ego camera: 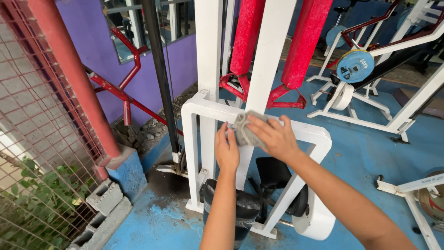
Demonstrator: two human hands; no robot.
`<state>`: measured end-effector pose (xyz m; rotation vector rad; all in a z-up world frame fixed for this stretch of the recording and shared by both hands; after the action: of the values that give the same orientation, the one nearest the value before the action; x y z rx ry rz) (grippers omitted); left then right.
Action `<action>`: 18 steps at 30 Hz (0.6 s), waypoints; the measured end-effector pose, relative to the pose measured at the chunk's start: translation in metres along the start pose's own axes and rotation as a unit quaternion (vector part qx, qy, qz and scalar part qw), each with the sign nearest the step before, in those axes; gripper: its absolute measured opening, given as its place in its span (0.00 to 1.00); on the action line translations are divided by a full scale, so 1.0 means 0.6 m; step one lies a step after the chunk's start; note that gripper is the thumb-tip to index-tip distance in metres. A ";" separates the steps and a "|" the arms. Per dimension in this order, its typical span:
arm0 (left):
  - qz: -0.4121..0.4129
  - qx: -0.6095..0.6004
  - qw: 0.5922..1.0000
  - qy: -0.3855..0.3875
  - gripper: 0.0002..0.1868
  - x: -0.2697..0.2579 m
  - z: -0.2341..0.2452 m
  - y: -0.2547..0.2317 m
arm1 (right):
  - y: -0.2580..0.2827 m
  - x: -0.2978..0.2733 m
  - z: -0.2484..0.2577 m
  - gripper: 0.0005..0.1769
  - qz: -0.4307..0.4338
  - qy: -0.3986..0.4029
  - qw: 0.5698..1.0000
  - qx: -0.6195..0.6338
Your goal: Wiping down various parts of a weight training machine with a cloth.
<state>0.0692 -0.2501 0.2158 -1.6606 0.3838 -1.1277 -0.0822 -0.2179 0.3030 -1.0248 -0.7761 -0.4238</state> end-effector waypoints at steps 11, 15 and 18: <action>0.017 -0.029 0.987 0.158 0.30 -0.014 -0.022 -0.028 | -0.116 0.108 0.018 0.35 -0.053 -0.028 0.997 -0.049; 0.056 -0.037 0.995 0.080 0.29 -0.007 -0.022 0.027 | -0.046 0.026 -0.019 0.37 -0.038 0.041 0.998 0.008; 0.053 -0.030 0.997 0.044 0.28 -0.004 -0.025 0.046 | 0.022 -0.038 -0.024 0.29 -0.020 0.059 0.997 0.041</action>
<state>0.0630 -0.2680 0.1906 -1.6259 0.5609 -1.1211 -0.0836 -0.2252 0.2741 -0.9011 -0.7038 -0.4790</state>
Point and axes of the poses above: each hand's wrist, its own x-axis towards the middle knuckle, its own z-axis out of the back of the hand, y = z × x, the point moved 7 cm from there along x, towards the middle knuckle, and after that the axes turned 5 degrees about -y, right-handed, at the moved point
